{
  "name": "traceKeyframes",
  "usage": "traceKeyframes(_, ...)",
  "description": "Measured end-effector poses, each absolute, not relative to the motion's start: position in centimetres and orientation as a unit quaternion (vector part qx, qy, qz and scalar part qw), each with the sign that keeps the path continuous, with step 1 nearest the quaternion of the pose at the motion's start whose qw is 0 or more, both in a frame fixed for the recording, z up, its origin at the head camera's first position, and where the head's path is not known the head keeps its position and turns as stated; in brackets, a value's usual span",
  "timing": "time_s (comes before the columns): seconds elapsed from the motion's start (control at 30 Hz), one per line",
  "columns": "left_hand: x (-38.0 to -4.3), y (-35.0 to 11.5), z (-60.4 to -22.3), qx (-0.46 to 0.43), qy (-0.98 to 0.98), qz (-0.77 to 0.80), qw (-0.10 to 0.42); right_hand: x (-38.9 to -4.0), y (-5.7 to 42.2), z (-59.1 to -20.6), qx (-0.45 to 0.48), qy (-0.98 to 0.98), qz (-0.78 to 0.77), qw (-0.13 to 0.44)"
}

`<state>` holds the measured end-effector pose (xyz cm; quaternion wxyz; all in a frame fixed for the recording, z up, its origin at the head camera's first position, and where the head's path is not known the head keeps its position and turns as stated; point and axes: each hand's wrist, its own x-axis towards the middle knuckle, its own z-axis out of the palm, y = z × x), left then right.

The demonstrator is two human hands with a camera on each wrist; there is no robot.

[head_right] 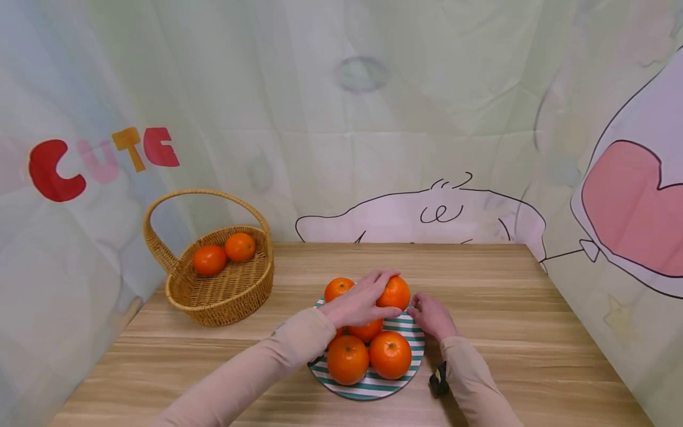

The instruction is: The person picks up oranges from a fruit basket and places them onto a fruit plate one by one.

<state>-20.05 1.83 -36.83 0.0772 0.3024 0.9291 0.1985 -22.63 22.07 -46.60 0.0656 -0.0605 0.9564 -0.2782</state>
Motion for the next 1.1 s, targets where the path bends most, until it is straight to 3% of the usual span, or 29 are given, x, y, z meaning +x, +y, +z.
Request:
traceKeyframes(0.77,-20.6,4.6,-36.8,0.291,0.944,0.107,0.115,-23.2,23.8,-44.7,-0.083,0.903,-0.395,0.145)
traceKeyframes(1.1,-20.3,6.0,-36.8,0.284,0.950,0.022,0.126,-23.5,23.8,-44.5,-0.078,0.905,-0.391,0.150)
